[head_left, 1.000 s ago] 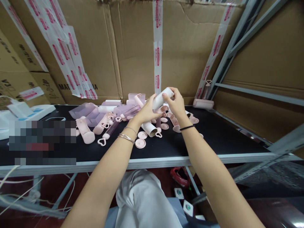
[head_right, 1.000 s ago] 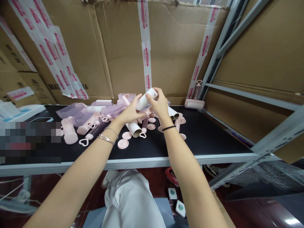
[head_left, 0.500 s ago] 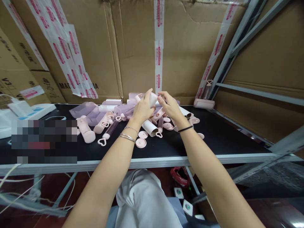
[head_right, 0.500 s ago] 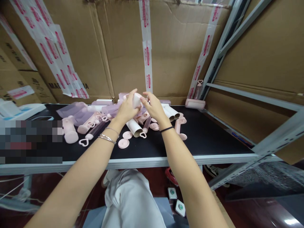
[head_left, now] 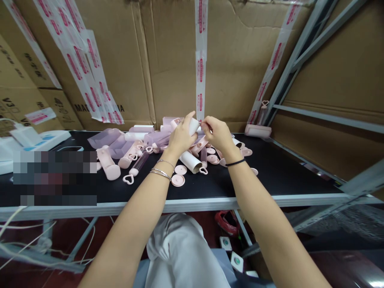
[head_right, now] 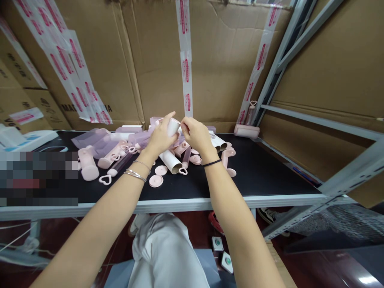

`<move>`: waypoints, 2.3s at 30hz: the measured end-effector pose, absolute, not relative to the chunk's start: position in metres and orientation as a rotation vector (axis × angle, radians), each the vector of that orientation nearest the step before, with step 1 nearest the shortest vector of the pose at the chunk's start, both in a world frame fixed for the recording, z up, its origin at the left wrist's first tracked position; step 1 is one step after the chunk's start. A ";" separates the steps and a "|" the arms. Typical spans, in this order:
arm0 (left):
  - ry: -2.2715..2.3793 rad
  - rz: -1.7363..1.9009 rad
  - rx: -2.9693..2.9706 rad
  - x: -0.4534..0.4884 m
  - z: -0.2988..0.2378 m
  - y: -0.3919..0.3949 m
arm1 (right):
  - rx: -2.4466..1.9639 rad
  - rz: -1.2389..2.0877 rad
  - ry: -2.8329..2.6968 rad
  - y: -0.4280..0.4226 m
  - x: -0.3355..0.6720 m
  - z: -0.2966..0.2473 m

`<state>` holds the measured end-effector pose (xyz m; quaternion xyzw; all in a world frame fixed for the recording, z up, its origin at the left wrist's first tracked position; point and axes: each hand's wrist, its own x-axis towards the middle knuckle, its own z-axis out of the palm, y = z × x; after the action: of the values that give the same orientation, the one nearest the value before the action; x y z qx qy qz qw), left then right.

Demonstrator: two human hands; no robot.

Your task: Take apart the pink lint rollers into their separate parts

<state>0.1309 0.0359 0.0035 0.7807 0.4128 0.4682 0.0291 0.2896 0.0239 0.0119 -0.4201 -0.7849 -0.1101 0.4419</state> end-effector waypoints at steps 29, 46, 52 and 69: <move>1.361 1.793 1.696 0.122 0.001 0.057 | -1.534 -0.237 -1.933 0.048 0.296 -0.009; 1.456 1.534 2.058 0.112 0.016 0.055 | -1.484 -0.060 -1.800 0.037 0.291 0.006; 2.136 0.484 2.336 0.086 0.015 0.044 | -1.816 -0.075 -1.602 0.037 0.310 0.008; 1.960 1.200 2.418 0.105 0.014 0.044 | -1.353 -0.145 -1.802 0.040 0.289 0.005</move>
<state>0.1050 0.0443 0.0142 0.7214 0.5847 0.3582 -0.0971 0.2894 0.0404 0.0052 -0.5416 -0.7214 -0.0582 0.4276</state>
